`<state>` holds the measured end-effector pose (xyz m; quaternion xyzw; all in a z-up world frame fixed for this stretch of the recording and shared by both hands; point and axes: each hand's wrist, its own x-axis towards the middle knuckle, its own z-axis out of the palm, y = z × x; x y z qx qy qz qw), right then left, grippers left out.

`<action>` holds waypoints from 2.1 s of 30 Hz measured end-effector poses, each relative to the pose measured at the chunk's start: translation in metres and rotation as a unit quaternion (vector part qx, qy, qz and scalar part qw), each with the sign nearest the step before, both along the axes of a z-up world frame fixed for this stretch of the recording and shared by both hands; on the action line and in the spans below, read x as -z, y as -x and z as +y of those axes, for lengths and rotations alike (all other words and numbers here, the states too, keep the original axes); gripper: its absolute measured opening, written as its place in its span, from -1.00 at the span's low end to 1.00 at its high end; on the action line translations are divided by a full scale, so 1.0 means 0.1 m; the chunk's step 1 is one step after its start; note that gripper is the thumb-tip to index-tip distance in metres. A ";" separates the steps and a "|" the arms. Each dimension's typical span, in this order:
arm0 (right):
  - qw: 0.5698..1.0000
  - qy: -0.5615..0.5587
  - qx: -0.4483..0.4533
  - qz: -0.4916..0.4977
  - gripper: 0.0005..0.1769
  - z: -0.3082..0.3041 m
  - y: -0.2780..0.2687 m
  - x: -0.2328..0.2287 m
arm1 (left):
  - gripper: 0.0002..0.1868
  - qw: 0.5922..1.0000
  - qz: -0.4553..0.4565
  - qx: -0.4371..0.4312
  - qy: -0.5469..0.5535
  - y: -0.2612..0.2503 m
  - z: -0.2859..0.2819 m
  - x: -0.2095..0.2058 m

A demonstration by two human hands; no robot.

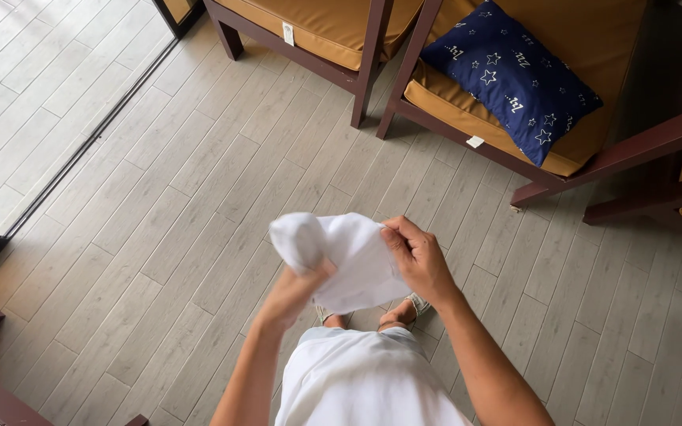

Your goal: Removing a pillowcase from a pillow, folding it, and storing it in a cupboard.

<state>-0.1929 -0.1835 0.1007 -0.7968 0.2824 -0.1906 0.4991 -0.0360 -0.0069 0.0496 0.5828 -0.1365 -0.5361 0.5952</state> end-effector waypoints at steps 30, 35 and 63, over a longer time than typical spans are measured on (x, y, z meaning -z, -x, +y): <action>0.950 -0.213 0.175 -0.148 -0.84 0.22 0.29 0.38 | -0.12 0.996 0.022 0.053 0.062 0.17 -0.16 -0.24; 0.947 -0.224 0.145 -0.177 -0.85 0.02 0.29 0.26 | -0.20 0.994 0.104 0.017 0.013 0.28 -0.25 0.13; 0.983 -0.181 0.024 -0.014 -0.74 -0.24 0.40 0.39 | -0.38 0.914 0.385 0.031 0.124 0.45 -0.27 -0.12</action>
